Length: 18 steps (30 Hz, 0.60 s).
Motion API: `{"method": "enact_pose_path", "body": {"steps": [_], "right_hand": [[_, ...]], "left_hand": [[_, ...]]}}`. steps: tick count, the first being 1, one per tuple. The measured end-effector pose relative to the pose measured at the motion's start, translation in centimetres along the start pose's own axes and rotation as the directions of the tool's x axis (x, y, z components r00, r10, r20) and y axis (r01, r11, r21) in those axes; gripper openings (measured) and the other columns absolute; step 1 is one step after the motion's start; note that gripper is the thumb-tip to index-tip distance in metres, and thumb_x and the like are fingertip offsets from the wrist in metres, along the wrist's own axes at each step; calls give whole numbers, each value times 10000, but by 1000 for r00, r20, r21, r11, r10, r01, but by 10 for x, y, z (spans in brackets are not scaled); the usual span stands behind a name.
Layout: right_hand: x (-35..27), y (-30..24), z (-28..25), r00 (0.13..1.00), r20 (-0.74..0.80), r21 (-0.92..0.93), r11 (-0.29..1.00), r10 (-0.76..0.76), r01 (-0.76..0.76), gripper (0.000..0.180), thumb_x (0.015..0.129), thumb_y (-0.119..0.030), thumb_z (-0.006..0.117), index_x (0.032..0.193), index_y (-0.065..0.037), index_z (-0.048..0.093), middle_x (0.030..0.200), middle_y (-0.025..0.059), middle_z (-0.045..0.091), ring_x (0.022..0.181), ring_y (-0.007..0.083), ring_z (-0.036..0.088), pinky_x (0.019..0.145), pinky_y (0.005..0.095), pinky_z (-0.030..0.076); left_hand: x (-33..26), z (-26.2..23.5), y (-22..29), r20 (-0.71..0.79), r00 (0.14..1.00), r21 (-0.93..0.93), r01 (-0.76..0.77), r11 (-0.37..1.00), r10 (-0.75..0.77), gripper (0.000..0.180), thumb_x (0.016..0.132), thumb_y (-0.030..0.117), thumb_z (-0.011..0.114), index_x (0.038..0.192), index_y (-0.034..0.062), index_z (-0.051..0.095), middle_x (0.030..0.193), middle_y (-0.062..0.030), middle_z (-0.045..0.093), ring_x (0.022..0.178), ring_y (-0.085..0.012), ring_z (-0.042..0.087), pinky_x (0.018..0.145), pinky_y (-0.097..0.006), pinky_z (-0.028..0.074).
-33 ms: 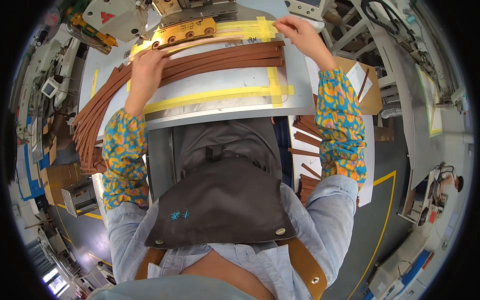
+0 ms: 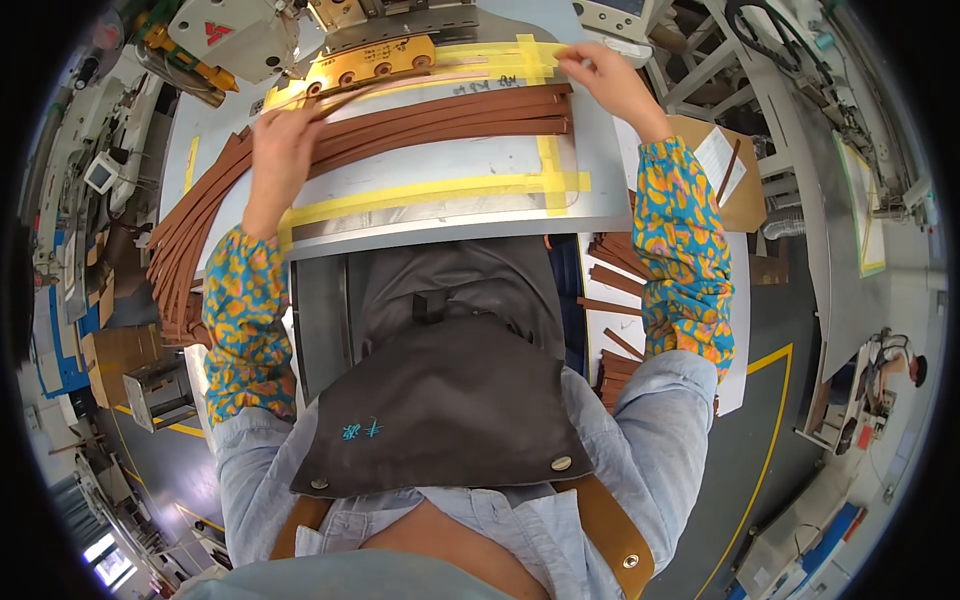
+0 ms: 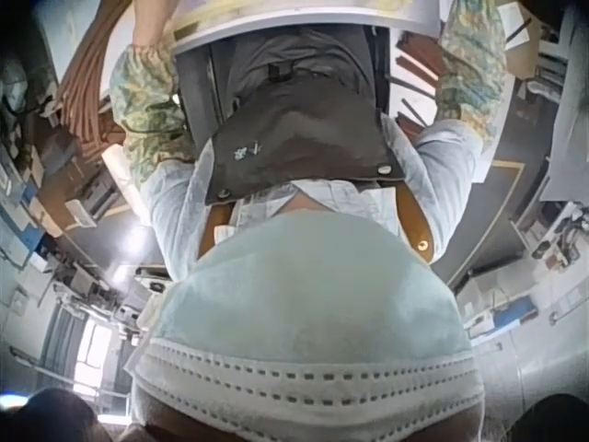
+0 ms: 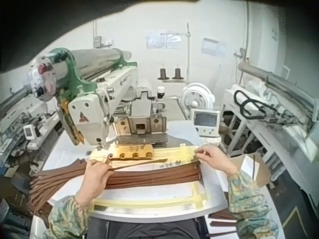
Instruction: Aligning and attaching leather strips to a base material using a template or jig.
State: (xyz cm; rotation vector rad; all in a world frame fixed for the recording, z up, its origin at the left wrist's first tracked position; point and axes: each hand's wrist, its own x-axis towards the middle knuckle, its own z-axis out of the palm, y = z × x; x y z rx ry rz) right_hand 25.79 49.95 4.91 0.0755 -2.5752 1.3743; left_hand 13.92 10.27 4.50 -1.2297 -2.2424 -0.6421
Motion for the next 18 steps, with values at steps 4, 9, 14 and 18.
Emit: {"method": "enact_pose_path", "body": {"steps": [4, 9, 14, 18], "right_hand": [[-1, 43, 5, 1000, 9, -227, 974, 27, -24, 107, 808, -89, 669, 850, -15, 604, 763, 4, 601, 683, 79, 538, 649, 224, 463], [2, 53, -3, 985, 50, 62, 984, 164, -167, 79, 810, -34, 654, 855, -35, 588, 733, -16, 583, 653, 52, 527, 586, 196, 433], [-3, 47, -22, 929, -34, 232, 907, 368, -351, 76, 838, -66, 647, 893, -47, 600, 731, -15, 586, 613, 44, 521, 527, 177, 401], [-12, 69, -41, 894, -136, 343, 867, 427, -362, 102, 849, -88, 651, 913, -23, 606, 732, -12, 591, 602, 45, 524, 517, 168, 415]], "left_hand": [[-60, -38, -63, 14, 943, -141, 331, 933, -333, 85, 863, 107, 597, 841, 25, 594, 731, -63, 599, 679, -176, 545, 739, -311, 430], [-105, -59, -113, -28, 771, -608, 492, 624, -636, 239, 946, 162, 511, 814, -30, 561, 732, -42, 577, 668, -98, 501, 633, -242, 421], [-109, -76, -120, -227, 609, -331, 685, 648, -760, 364, 906, 307, 556, 844, -47, 615, 745, -91, 633, 678, -176, 580, 650, -308, 458], [-99, -90, -113, -175, 473, 455, 816, 355, -863, 506, 856, 461, 535, 773, -24, 653, 784, -202, 657, 736, -356, 626, 648, -405, 487]]}}
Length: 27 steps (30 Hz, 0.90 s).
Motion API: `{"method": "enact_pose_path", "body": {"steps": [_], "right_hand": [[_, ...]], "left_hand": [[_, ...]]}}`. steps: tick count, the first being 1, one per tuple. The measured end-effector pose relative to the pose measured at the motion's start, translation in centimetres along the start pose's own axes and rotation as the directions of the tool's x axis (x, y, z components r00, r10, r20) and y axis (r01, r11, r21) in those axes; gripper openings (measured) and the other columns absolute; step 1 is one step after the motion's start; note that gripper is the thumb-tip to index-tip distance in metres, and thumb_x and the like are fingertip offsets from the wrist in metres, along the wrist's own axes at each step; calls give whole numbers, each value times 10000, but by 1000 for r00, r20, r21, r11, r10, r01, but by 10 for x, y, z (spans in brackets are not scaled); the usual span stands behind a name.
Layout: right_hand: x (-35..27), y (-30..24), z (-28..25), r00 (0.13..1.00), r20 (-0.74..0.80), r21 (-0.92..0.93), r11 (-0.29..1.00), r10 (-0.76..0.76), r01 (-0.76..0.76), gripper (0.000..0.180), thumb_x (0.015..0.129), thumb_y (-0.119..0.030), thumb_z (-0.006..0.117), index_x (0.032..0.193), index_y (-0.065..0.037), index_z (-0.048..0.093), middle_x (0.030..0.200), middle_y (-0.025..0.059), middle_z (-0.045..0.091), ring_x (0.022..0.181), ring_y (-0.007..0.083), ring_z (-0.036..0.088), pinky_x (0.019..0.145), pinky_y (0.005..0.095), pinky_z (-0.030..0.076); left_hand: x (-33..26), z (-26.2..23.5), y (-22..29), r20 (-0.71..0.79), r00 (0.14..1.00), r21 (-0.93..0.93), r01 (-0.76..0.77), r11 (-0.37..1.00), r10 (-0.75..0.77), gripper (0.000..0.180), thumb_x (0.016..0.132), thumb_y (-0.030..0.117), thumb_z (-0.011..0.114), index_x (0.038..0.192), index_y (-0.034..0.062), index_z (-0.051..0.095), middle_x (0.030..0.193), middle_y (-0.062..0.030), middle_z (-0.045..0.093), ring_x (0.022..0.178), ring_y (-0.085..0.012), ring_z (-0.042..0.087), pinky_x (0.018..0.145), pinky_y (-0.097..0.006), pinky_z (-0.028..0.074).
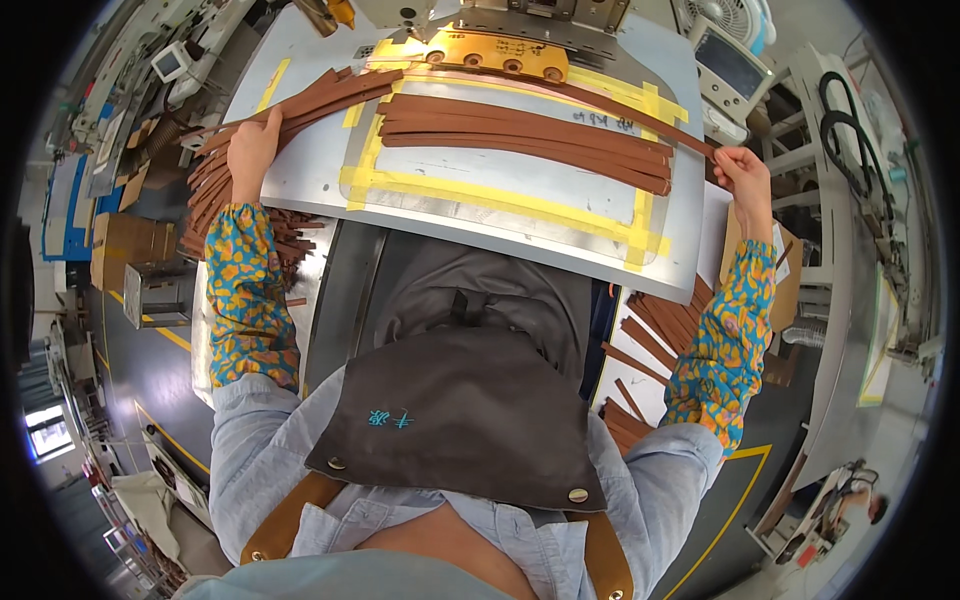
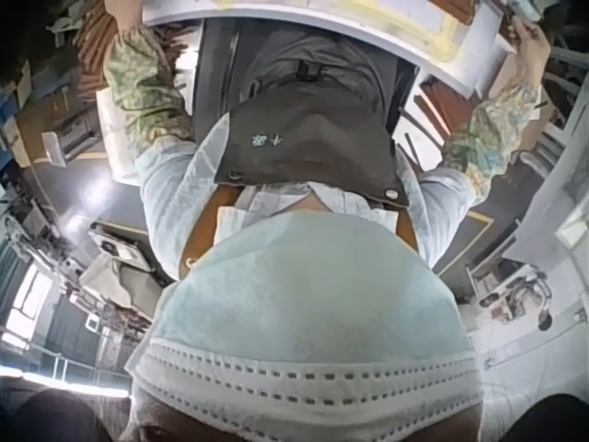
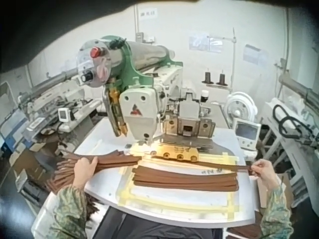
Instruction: Aligning and attaching leather strips to a base material using a template or jig.
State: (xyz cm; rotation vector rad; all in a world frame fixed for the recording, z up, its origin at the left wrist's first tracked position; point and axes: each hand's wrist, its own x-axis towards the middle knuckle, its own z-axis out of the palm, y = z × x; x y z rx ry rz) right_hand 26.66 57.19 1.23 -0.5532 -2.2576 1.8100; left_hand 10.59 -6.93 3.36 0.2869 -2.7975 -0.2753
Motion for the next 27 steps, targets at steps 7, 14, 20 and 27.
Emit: {"method": "enact_pose_path", "body": {"steps": [7, 14, 20, 27], "right_hand": [[19, -10, 36, 994, 101, 19, 999, 40, -42, 105, 848, -103, 659, 901, -28, 607, 730, -10, 592, 589, 41, 523, 523, 160, 422], [24, -40, 76, 995, 96, -66, 997, 36, -30, 97, 844, -109, 662, 875, -36, 606, 703, -20, 582, 580, 37, 516, 523, 160, 416], [32, -41, 73, 992, 128, -94, 996, 18, -5, 114, 836, -128, 676, 872, -45, 605, 698, -28, 580, 578, 36, 516, 524, 163, 416], [40, -42, 81, 989, 148, -170, 985, 13, 12, 118, 833, -136, 678, 866, -43, 614, 689, -24, 586, 589, 42, 525, 541, 175, 420]], "left_hand": [[-11, 7, 71, -190, 789, -163, -613, 773, 585, 226, 836, 248, 623, 928, 44, 658, 959, -143, 644, 886, -323, 601, 775, -380, 491], [-3, 58, 109, -280, 557, -464, -791, 397, 782, 161, 827, 139, 634, 943, 28, 645, 944, -102, 619, 903, -283, 569, 794, -347, 469], [-6, 55, 110, -204, 619, -442, -750, 493, 758, 147, 837, 150, 618, 940, 53, 659, 931, -77, 626, 950, -254, 547, 802, -354, 440], [-8, 59, 113, -280, 473, -214, -879, 426, 835, 242, 894, 213, 545, 1090, 100, 631, 1109, -16, 626, 1068, -213, 512, 907, -375, 364]]}}
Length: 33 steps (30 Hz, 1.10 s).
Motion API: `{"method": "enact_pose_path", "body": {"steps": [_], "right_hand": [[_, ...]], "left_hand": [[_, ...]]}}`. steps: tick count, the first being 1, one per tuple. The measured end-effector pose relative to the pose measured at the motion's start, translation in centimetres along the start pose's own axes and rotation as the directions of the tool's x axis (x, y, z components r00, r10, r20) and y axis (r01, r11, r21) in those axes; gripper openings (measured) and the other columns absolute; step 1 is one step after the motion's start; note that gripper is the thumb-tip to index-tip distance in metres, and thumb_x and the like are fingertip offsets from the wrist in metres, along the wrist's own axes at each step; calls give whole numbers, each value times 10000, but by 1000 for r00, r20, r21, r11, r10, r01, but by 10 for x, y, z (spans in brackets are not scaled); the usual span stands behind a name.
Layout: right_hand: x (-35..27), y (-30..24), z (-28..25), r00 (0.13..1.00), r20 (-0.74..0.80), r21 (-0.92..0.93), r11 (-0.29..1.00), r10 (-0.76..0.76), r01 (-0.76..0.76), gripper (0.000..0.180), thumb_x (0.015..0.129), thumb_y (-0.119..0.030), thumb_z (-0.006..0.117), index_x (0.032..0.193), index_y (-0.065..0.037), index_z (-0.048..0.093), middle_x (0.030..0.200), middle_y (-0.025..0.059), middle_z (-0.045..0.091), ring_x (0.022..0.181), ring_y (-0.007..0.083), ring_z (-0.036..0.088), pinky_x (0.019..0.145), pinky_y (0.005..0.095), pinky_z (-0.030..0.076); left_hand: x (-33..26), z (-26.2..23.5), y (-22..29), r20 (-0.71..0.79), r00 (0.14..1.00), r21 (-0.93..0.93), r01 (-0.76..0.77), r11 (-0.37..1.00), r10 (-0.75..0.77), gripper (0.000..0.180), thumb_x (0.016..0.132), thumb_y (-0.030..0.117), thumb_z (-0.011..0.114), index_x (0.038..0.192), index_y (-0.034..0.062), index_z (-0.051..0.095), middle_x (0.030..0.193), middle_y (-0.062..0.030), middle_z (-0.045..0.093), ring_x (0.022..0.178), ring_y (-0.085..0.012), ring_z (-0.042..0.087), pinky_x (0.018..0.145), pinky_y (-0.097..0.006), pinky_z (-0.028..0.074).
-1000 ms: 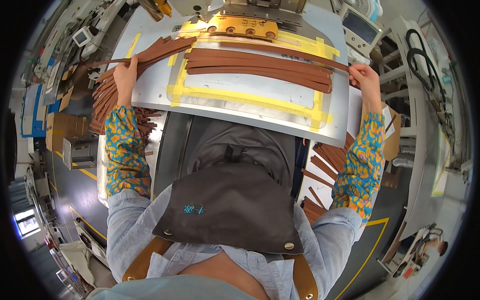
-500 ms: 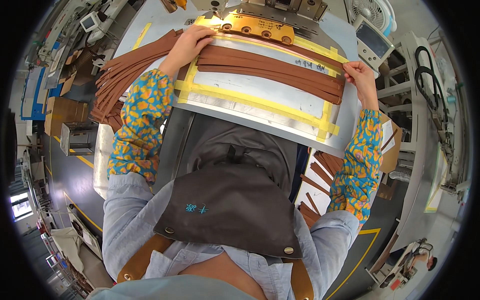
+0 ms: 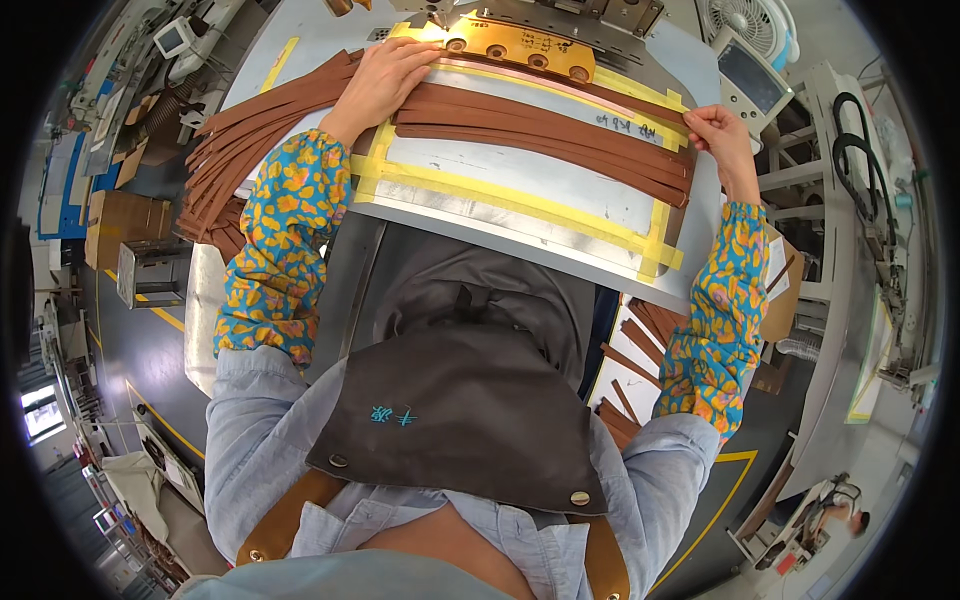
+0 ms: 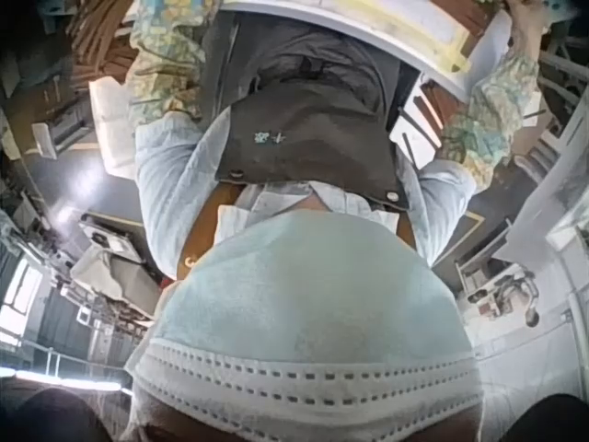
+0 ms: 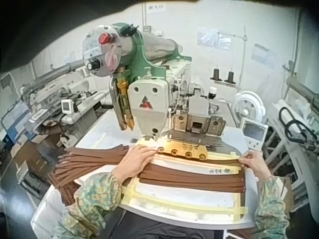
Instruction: Aligning and attaching leather strips to a base material using a template or jig.
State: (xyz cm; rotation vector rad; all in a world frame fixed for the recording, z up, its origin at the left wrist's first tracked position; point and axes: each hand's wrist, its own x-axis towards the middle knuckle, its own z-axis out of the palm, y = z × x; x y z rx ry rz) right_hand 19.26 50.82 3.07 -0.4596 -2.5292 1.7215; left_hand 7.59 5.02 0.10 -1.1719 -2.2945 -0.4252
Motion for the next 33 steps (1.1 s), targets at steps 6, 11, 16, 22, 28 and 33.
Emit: {"method": "enact_pose_path", "body": {"steps": [6, 11, 16, 22, 28, 33], "right_hand": [[7, 12, 36, 915, -12, -400, 841, -404, 366, 137, 776, -136, 689, 850, -20, 690, 750, 65, 653, 665, 152, 597, 621, 258, 462], [-1, 4, 55, 770, 139, -512, 620, -623, 595, 130, 780, -85, 648, 897, -59, 699, 853, 65, 630, 849, 235, 574, 756, 312, 457], [-3, -2, 65, 734, 180, -531, 563, -655, 633, 136, 784, -52, 621, 896, -61, 697, 901, 62, 620, 894, 263, 558, 797, 335, 451], [-6, -1, 58, 734, 200, -555, 542, -649, 631, 146, 772, -24, 611, 896, -43, 686, 913, 72, 602, 909, 267, 550, 802, 339, 448], [-5, 1, 59, 743, 206, -559, 547, -636, 623, 162, 786, -22, 603, 925, -45, 684, 937, 74, 596, 915, 265, 544, 804, 339, 447], [-31, -23, 71, 735, 225, -578, 520, -639, 629, 230, 795, -75, 623, 1022, -49, 655, 1032, 89, 581, 994, 276, 526, 855, 343, 435]], "left_hand": [[2, 1, -1, 32, 999, 66, 6, 998, -8, 237, 906, 215, 521, 1074, 97, 640, 1132, 2, 616, 1079, -211, 503, 915, -367, 358], [7, -1, 3, 107, 994, 82, 29, 996, -38, 248, 912, 189, 506, 1110, 95, 621, 1169, -5, 596, 1105, -212, 491, 934, -366, 355], [3, 0, -1, 34, 998, 73, 46, 996, -48, 208, 888, 184, 540, 1029, 77, 649, 1065, -12, 611, 1061, -210, 498, 903, -367, 363], [2, 1, -1, -77, 991, -75, 105, 992, -111, 122, 818, 184, 623, 875, 96, 684, 1022, -37, 594, 1047, -241, 490, 880, -391, 369], [-19, -11, -15, -273, 905, 295, 402, 867, -327, 370, 817, 330, 628, 1015, 20, 596, 1077, -108, 590, 1053, -280, 510, 895, -462, 360], [-52, -14, -39, -118, 887, 466, 446, 764, -446, 579, 872, 490, 500, 1138, -23, 527, 1104, -159, 587, 1028, -311, 543, 916, -555, 346]]}}
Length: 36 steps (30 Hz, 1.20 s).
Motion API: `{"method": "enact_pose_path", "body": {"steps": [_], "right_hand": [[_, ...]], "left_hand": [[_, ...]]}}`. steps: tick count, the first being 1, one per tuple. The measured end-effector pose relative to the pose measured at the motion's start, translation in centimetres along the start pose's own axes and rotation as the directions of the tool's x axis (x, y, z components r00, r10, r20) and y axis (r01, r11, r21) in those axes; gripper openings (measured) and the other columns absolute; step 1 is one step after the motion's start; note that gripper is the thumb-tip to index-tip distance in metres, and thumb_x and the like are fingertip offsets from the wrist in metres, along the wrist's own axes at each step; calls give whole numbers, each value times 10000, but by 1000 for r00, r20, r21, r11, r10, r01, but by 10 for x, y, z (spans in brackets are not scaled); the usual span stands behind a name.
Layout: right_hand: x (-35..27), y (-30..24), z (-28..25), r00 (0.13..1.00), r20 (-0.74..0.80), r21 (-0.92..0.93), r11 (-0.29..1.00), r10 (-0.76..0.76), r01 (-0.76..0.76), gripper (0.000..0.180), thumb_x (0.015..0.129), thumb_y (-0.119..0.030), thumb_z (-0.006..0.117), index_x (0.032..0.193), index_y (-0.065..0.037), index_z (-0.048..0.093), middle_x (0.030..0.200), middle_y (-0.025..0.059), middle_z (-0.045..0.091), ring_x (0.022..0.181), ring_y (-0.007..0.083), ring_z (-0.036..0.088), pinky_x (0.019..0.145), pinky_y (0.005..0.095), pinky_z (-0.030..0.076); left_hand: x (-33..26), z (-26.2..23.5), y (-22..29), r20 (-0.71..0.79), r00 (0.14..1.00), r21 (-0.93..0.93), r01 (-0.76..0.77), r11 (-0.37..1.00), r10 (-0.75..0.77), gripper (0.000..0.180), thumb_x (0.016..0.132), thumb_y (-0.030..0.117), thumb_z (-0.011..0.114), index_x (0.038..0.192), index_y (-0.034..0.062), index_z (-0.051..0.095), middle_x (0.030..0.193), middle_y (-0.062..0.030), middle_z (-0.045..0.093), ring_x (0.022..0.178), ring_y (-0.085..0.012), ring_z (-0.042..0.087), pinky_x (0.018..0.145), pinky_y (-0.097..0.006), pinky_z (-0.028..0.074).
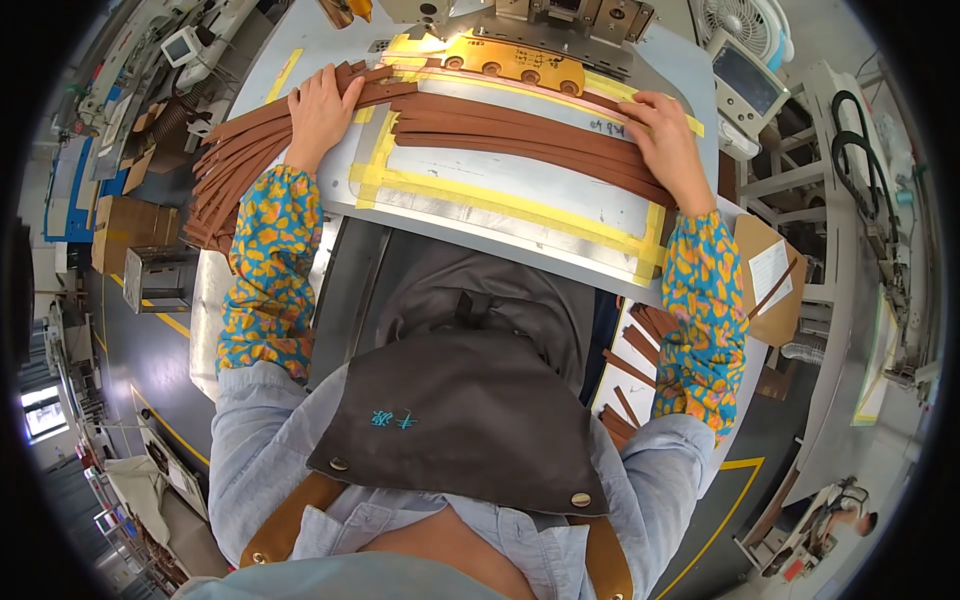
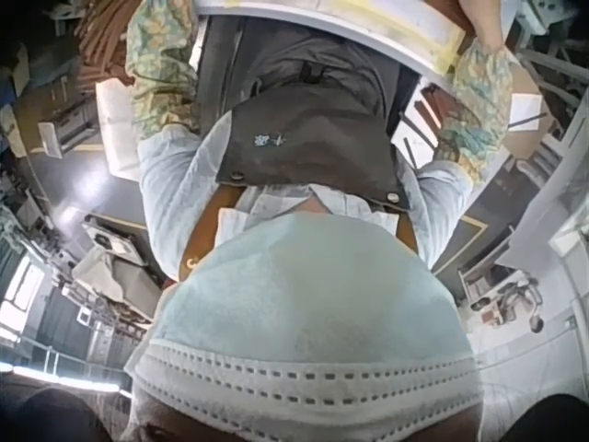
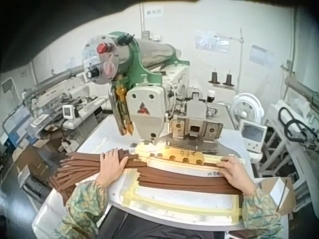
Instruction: Aligning and attaching leather strips to a base material using a template or jig.
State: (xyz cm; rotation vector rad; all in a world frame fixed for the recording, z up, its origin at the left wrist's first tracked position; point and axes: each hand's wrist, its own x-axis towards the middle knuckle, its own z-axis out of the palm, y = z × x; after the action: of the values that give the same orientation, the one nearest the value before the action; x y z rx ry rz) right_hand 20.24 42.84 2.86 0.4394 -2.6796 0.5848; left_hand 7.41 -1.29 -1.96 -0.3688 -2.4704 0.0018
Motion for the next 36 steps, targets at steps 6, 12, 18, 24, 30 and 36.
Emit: {"method": "enact_pose_path", "body": {"steps": [6, 12, 18, 24, 30, 36], "right_hand": [[-13, -52, 20, 982, 59, 39, 984, -177, 175, 388, 798, -209, 655, 1154, -68, 595, 1165, 67, 558, 1088, 274, 496, 915, 376, 403], [-11, -48, 43, 971, 9, 14, 971, -237, 237, 394, 792, -207, 661, 1159, -79, 597, 1171, 67, 565, 1098, 265, 499, 921, 360, 398], [-12, -42, 48, 957, -67, 8, 959, -282, 283, 358, 797, -278, 662, 1108, -102, 634, 1100, 39, 592, 1029, 232, 522, 874, 363, 421], [-10, -44, 45, 957, -72, 12, 959, -281, 283, 362, 797, -260, 665, 1123, -107, 628, 1118, 35, 591, 1011, 236, 525, 864, 350, 428], [-10, -44, 45, 960, -71, 30, 961, -271, 274, 363, 796, -262, 667, 1121, -106, 628, 1114, 34, 593, 1011, 235, 525, 872, 352, 424], [-10, -45, 45, 963, -58, 47, 963, -263, 266, 363, 803, -270, 662, 1124, -102, 626, 1130, 43, 591, 1037, 240, 523, 885, 357, 419]], "left_hand": [[2, 11, -16, -24, 1000, 29, -9, 1000, 10, 537, 882, 486, 485, 1140, 19, 546, 1086, -144, 595, 1005, -313, 555, 905, -537, 368], [9, 20, -36, -27, 999, 79, -15, 997, 18, 530, 890, 486, 470, 1170, 42, 543, 1116, -127, 591, 1027, -300, 550, 912, -494, 375], [10, 19, -36, 11, 1000, 129, 8, 992, -9, 512, 908, 477, 440, 1188, 58, 532, 1133, -117, 585, 1042, -299, 544, 894, -497, 368], [13, 16, -32, -7, 998, 165, 61, 984, -61, 479, 920, 484, 406, 1162, 93, 539, 1109, -97, 597, 1030, -294, 551, 882, -520, 362], [11, 21, -36, -34, 998, 149, 49, 988, -45, 471, 922, 485, 401, 1163, 106, 539, 1098, -94, 601, 1022, -288, 554, 882, -519, 362], [11, 21, -35, -52, 998, 147, 52, 988, -45, 460, 920, 483, 406, 1145, 107, 546, 1062, -96, 609, 1001, -288, 561, 872, -507, 372]]}}
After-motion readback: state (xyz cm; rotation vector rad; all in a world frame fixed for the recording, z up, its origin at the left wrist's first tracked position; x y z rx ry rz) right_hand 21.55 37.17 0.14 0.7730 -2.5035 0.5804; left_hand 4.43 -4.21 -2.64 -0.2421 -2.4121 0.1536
